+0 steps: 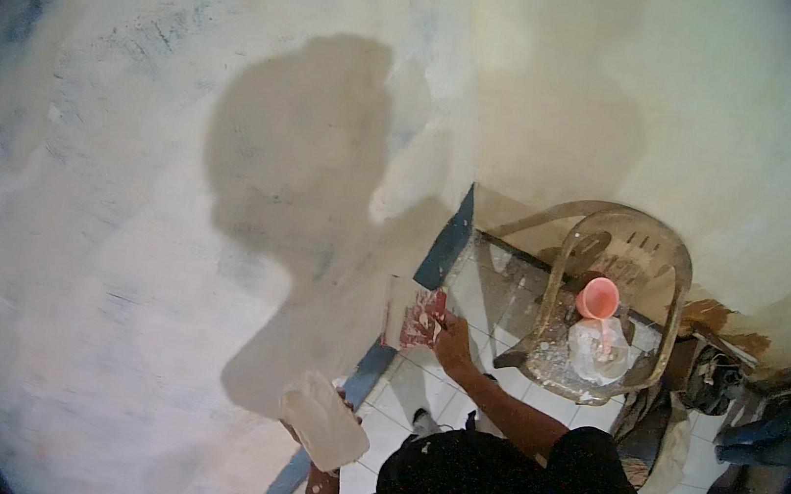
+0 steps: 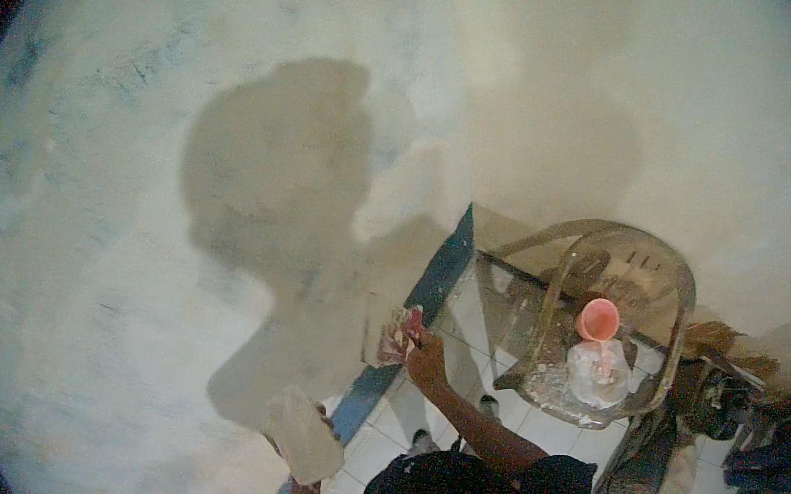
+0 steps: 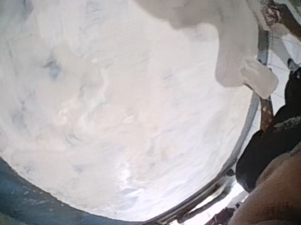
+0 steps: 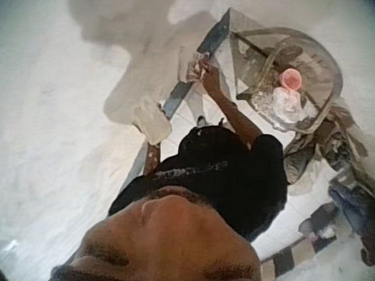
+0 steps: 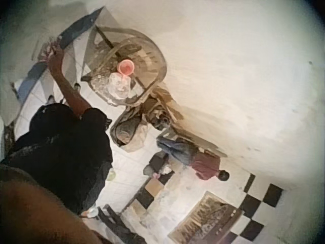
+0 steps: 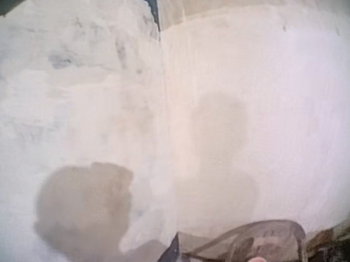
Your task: The person applies plaster to a wall using a putty knife, scooping the material from a small tray and smoothing it onto the surface.
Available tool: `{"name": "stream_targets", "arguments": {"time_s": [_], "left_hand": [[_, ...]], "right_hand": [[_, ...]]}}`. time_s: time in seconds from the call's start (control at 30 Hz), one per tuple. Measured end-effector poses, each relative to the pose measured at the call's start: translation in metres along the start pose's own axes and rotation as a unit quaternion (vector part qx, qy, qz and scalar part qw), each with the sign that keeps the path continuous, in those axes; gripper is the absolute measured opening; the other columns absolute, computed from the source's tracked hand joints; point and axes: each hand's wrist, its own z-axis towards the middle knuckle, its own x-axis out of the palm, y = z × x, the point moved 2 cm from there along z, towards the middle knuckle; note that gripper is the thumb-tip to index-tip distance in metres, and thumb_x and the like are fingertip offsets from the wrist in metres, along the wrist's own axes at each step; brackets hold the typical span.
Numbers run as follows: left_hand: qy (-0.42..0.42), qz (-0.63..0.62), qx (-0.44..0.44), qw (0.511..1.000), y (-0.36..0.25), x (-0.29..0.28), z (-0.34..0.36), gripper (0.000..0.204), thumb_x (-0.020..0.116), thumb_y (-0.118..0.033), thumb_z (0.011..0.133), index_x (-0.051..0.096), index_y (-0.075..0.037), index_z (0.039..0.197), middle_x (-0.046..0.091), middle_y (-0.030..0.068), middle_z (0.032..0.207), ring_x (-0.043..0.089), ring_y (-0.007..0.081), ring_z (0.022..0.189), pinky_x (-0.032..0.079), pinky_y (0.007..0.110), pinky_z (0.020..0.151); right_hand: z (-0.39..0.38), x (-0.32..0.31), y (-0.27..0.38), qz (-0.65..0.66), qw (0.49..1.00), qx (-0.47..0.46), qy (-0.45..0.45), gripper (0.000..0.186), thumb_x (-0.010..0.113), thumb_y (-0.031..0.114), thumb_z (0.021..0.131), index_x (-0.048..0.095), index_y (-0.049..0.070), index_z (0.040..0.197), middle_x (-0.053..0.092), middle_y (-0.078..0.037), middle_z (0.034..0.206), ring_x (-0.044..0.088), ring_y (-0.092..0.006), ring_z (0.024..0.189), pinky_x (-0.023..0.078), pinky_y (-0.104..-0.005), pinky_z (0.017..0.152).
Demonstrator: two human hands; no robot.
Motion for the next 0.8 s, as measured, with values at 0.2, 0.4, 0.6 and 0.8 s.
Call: {"name": "stream_targets", "arguments": {"time_s": [0.2, 0.4, 0.6, 0.8], "left_hand": [[-0.017, -0.002, -0.021, 1.0, 0.074, 0.018, 0.064, 0.087, 0.039, -0.073, 0.068, 0.033, -0.011, 0.128, 0.045, 0.0183, 0.12, 0.051, 0.036, 0.097, 0.043, 0.05, 0.079], [-0.042, 0.001, -0.02, 0.999, 0.148, 0.066, 0.109, 0.082, 0.039, -0.07, 0.071, 0.033, -0.011, 0.128, 0.045, 0.0172, 0.121, 0.05, 0.0344, 0.1, 0.042, 0.048, 0.083], [-0.066, 0.014, -0.018, 0.998, 0.194, 0.105, 0.143, 0.078, 0.04, -0.066, 0.074, 0.034, -0.011, 0.129, 0.044, 0.0161, 0.122, 0.049, 0.0327, 0.103, 0.041, 0.046, 0.087], [-0.074, 0.018, -0.035, 0.996, 0.198, 0.123, 0.176, 0.071, 0.041, -0.06, 0.078, 0.036, -0.01, 0.128, 0.045, 0.0149, 0.123, 0.049, 0.0299, 0.105, 0.04, 0.043, 0.091]], "right_hand": [[-0.01, 0.02, 0.098, -0.163, 0.969, 0.178, 0.049, 0.016, 0.044, -0.002, 0.079, 0.058, -0.003, 0.088, 0.058, -0.008, 0.072, 0.055, -0.0128, 0.056, 0.044, -0.023, 0.045], [0.026, -0.018, 0.11, -0.598, 0.774, -0.117, 0.17, 0.015, 0.053, 0.003, 0.065, 0.058, 0.0, 0.079, 0.055, -0.013, 0.06, 0.054, -0.0249, 0.058, 0.044, -0.0368, 0.058], [0.046, -0.007, 0.175, -0.723, 0.669, -0.038, 0.17, 0.027, 0.056, 0.019, 0.064, 0.057, 0.002, 0.086, 0.054, -0.026, 0.09, 0.051, -0.0419, 0.088, 0.041, -0.0486, 0.077], [0.067, -0.007, 0.192, -0.746, 0.638, -0.098, 0.165, 0.029, 0.057, 0.024, 0.066, 0.059, 0.004, 0.087, 0.058, -0.02, 0.082, 0.057, -0.0361, 0.078, 0.046, -0.045, 0.069]]}}
